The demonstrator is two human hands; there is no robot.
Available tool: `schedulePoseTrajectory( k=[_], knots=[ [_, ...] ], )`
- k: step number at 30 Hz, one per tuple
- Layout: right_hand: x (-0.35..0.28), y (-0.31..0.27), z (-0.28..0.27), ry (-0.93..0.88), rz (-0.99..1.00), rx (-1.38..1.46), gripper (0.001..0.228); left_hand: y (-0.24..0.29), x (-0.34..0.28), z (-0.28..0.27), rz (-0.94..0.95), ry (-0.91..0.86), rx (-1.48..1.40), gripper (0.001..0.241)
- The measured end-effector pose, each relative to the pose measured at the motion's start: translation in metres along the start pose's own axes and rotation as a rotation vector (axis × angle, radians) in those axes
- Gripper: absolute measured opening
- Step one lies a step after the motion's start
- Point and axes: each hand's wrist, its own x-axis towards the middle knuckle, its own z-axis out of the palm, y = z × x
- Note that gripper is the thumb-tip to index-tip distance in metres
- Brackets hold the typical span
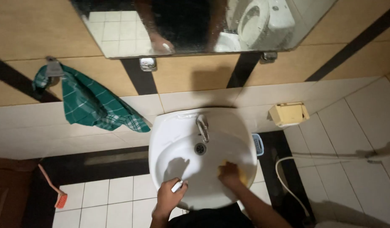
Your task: The person cleans a white toilet and a white sink in a bathroom. They use a yellow sponge and a spray bottle to wipe the toilet tank, seat, and bowl, then move to the sink to scrub the basin and faucet area.
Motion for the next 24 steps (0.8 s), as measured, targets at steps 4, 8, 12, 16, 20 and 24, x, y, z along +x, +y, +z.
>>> schedulePoseTrajectory(
  k=[4,8,12,16,20,24],
  knots=[
    [-0.028,-0.045,0.019,0.171,-0.296,0.137,0.042,-0.016,0.017,0.017,0.078,0.108,-0.043,0.028],
    [-0.053,-0.055,-0.018,-0.267,-0.175,0.083,0.055,-0.021,0.019,0.023,0.087,0.234,-0.117,0.025],
    [-0.061,-0.025,-0.027,-0.244,-0.174,0.113,0.063,0.002,0.006,0.006,0.034,0.245,-0.205,0.026],
    [-0.073,-0.018,-0.036,-0.221,-0.121,0.161,0.065,0.028,0.008,0.002,0.211,0.203,-0.157,0.02],
    [-0.08,-0.005,-0.03,-0.073,-0.196,0.12,0.066,0.061,0.019,0.009,0.386,0.263,-0.198,0.02],
    [-0.093,0.001,-0.061,-0.177,-0.087,0.166,0.059,0.071,0.042,0.031,0.639,0.364,-0.233,0.025]
  ],
)
